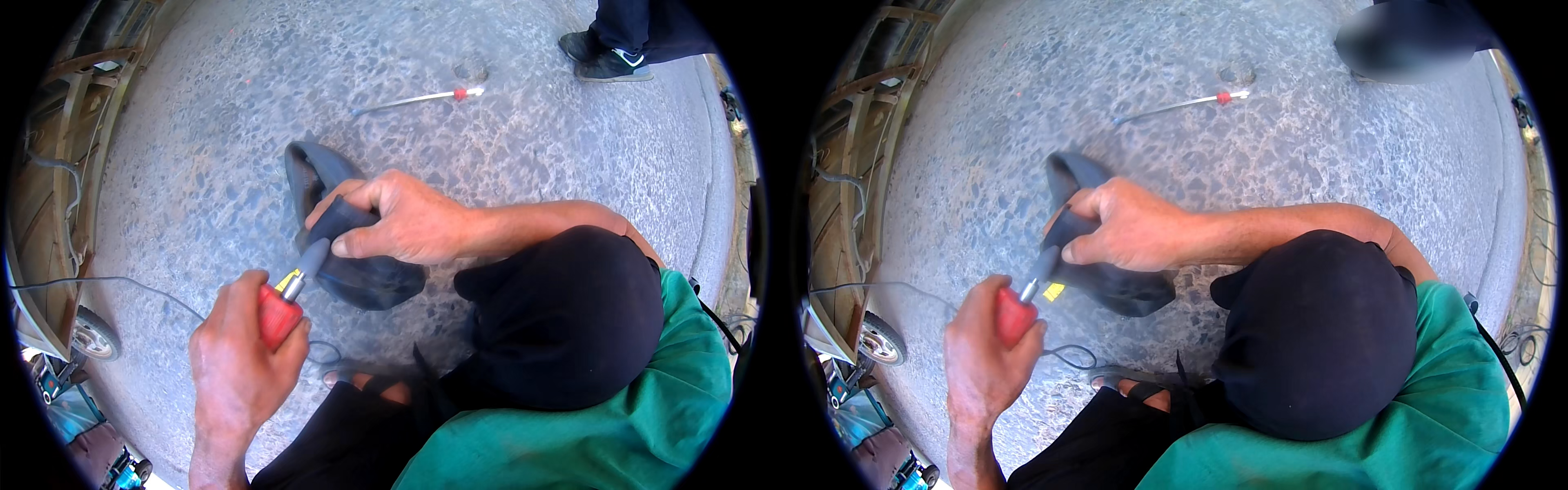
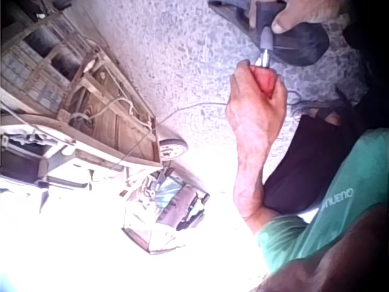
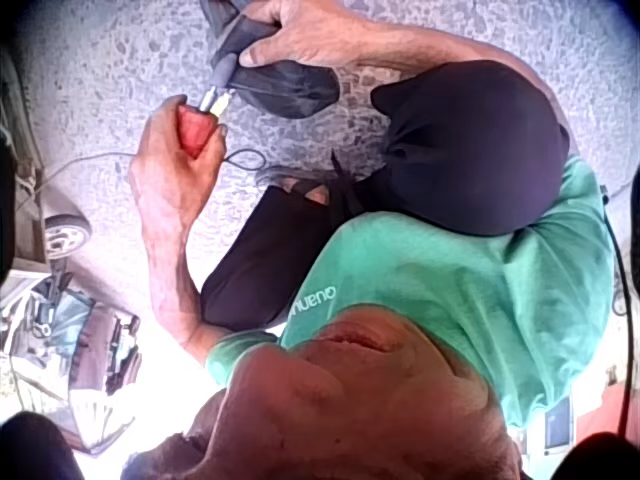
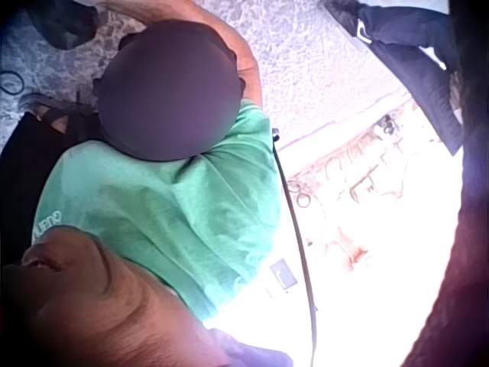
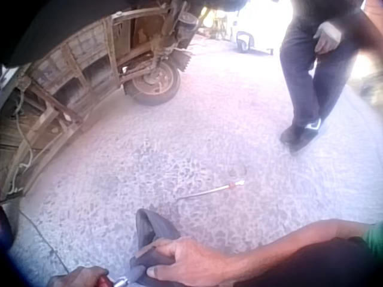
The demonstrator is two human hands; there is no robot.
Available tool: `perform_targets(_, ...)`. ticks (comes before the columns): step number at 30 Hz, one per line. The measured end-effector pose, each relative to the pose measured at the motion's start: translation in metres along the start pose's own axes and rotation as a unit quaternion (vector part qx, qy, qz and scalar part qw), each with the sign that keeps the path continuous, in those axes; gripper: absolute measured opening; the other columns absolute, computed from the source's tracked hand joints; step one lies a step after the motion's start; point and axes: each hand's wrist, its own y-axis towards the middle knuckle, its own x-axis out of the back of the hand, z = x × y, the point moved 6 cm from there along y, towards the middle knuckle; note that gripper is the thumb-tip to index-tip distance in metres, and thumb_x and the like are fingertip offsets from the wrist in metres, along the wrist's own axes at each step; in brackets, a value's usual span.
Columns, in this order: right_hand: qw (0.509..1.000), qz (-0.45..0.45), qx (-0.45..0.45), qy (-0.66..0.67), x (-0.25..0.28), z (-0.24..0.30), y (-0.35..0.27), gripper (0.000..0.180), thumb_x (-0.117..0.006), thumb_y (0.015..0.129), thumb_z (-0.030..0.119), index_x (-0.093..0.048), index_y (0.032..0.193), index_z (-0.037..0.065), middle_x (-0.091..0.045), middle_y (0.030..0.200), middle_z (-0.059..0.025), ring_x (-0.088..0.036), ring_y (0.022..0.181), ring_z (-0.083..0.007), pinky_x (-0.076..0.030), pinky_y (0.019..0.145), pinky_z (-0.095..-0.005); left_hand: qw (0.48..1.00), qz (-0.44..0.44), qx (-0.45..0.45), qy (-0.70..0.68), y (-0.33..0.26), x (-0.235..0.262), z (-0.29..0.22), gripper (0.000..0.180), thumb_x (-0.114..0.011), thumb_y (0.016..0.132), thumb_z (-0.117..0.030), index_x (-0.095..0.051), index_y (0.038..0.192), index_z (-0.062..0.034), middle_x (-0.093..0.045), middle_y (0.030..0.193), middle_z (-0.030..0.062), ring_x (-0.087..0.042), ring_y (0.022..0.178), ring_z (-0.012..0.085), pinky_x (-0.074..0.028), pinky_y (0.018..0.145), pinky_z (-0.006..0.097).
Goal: The person inspects a black rubber tire tube, then uses a red electric grinding tool to roughen the surface around a puncture. They apply a liquid from a yellow tube and place a patch over the damaged area, pressing it down to secure the repair.
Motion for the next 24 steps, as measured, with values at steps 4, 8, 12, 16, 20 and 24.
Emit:
perform_targets(4, 1.0, 0.001, 0.0, -0.005, 0.0, 0.0004, 0.0005, 0.031, -0.07, 0.09, 0.008, -0.071, 0.121, 0.004, -0.071, 0.111, -0.0069, -0.068, 0.104, -0.0176, -0.051, 0.098, -0.0341, 1.0, -0.003, -0.001, 0.0, -0.0001, -0.0008, 0.0019, 0.053, -0.079, 0.075, -0.011, -0.059, 0.122, 0.0019, -0.067, 0.107, 0.0244, -0.068, 0.1, 0.0437, -0.054, 0.086, 0.046)
perform_targets(8, 1.0, 0.001, -0.001, -0.006, 0.0008, -0.001, 0.001, 0.032, -0.07, 0.09, 0.009, -0.07, 0.121, 0.004, -0.072, 0.112, -0.0064, -0.068, 0.103, -0.0169, -0.051, 0.098, -0.0337, 1.0, -0.001, 0.003, 0.0, 0.0007, -0.0013, 0.0024, 0.053, -0.079, 0.075, -0.01, -0.059, 0.122, 0.002, -0.067, 0.107, 0.0243, -0.068, 0.099, 0.043, -0.055, 0.086, 0.045)
perform_targets(12, 1.0, 0.001, -0.006, -0.008, 0.0018, -0.0013, 0.001, 0.033, -0.07, 0.09, 0.01, -0.07, 0.122, 0.004, -0.072, 0.111, -0.0067, -0.068, 0.103, -0.0157, -0.051, 0.098, -0.0331, 1.0, -0.006, 0.002, -0.003, 0.0013, -0.0014, 0.0033, 0.052, -0.079, 0.075, -0.01, -0.059, 0.122, 0.0024, -0.067, 0.107, 0.0241, -0.068, 0.099, 0.042, -0.054, 0.087, 0.044)
perform_targets(16, 1.0, 0.005, -0.012, -0.011, 0.0013, -0.0013, 0.001, 0.033, -0.071, 0.09, 0.011, -0.07, 0.123, 0.005, -0.073, 0.109, -0.0068, -0.067, 0.103, -0.0154, -0.051, 0.097, -0.0328, 0.999, -0.031, 0.005, -0.009, 0.0007, 0.0015, 0.0059, 0.052, -0.079, 0.075, -0.01, -0.06, 0.122, 0.0022, -0.068, 0.106, 0.0237, -0.068, 0.099, 0.0413, -0.054, 0.087, 0.044)
perform_targets(20, 0.999, 0.01, -0.026, -0.017, 0.0011, -0.0005, -0.0007, 0.034, -0.071, 0.09, 0.012, -0.07, 0.123, 0.006, -0.073, 0.11, -0.006, -0.068, 0.103, -0.0159, -0.051, 0.098, -0.0328, 0.999, -0.031, 0.008, -0.012, 0.0017, 0.0038, 0.0056, 0.052, -0.079, 0.075, -0.01, -0.06, 0.122, 0.0024, -0.068, 0.106, 0.0237, -0.069, 0.098, 0.0409, -0.055, 0.087, 0.043)
perform_targets(24, 0.999, 0.009, -0.008, -0.031, 0.0013, 0.0006, -0.0005, 0.034, -0.071, 0.09, 0.012, -0.07, 0.123, 0.006, -0.073, 0.11, -0.0061, -0.068, 0.103, -0.0159, -0.051, 0.098, -0.0326, 1.0, -0.013, 0.009, -0.009, 0.0005, 0.0014, 0.0032, 0.053, -0.079, 0.075, -0.01, -0.06, 0.122, 0.002, -0.068, 0.106, 0.024, -0.069, 0.099, 0.0411, -0.055, 0.087, 0.043)
